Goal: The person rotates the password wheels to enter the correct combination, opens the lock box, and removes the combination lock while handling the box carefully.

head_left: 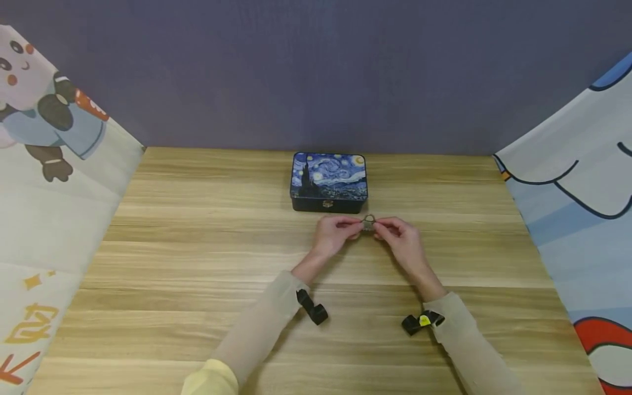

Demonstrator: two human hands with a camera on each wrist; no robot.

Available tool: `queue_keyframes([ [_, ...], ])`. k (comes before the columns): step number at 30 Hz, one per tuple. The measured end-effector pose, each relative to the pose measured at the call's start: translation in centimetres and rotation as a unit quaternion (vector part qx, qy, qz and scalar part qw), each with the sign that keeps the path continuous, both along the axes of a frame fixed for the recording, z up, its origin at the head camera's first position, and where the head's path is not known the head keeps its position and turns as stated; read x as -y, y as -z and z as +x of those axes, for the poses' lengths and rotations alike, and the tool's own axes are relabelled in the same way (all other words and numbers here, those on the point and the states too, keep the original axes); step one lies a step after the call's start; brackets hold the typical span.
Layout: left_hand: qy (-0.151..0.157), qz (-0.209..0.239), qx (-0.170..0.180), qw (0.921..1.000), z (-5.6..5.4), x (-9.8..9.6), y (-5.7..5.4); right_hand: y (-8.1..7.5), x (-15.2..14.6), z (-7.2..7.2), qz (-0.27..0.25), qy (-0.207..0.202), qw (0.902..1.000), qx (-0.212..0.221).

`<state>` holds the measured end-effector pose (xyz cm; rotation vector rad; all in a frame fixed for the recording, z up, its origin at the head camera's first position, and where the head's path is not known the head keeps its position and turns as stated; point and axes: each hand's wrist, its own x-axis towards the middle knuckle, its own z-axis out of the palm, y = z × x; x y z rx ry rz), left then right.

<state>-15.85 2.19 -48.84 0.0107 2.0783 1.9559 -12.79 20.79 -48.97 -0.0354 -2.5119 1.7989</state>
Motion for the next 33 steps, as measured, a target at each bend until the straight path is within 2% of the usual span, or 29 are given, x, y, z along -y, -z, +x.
queue_keyframes([
  [1,-0.002,0.001,0.001,1.0,0.0,-0.1,0.0,-0.5,0.1,0.2,0.0,0.0,1.0,0.002],
  [4,-0.01,0.011,0.01,0.9998,0.0,-0.5,0.0,-0.6,-0.1,0.2,0.001,-0.001,1.0,-0.001],
  [7,-0.017,0.022,0.018,0.9995,0.0,-0.8,0.0,-1.6,0.2,0.5,0.003,0.0,1.0,0.001],
  [11,-0.025,0.018,0.015,0.9994,0.0,-1.3,0.0,-2.3,0.3,0.6,0.011,0.004,0.9999,-0.004],
  [19,-0.035,0.012,-0.007,0.9993,-0.1,-2.2,0.3,0.1,-1.0,-0.3,-0.004,0.02,0.9997,-0.012],
  [33,-0.04,-0.018,-0.021,0.9988,-0.2,-3.1,0.5,0.1,-1.5,-1.1,0.028,0.036,0.9986,0.026],
])
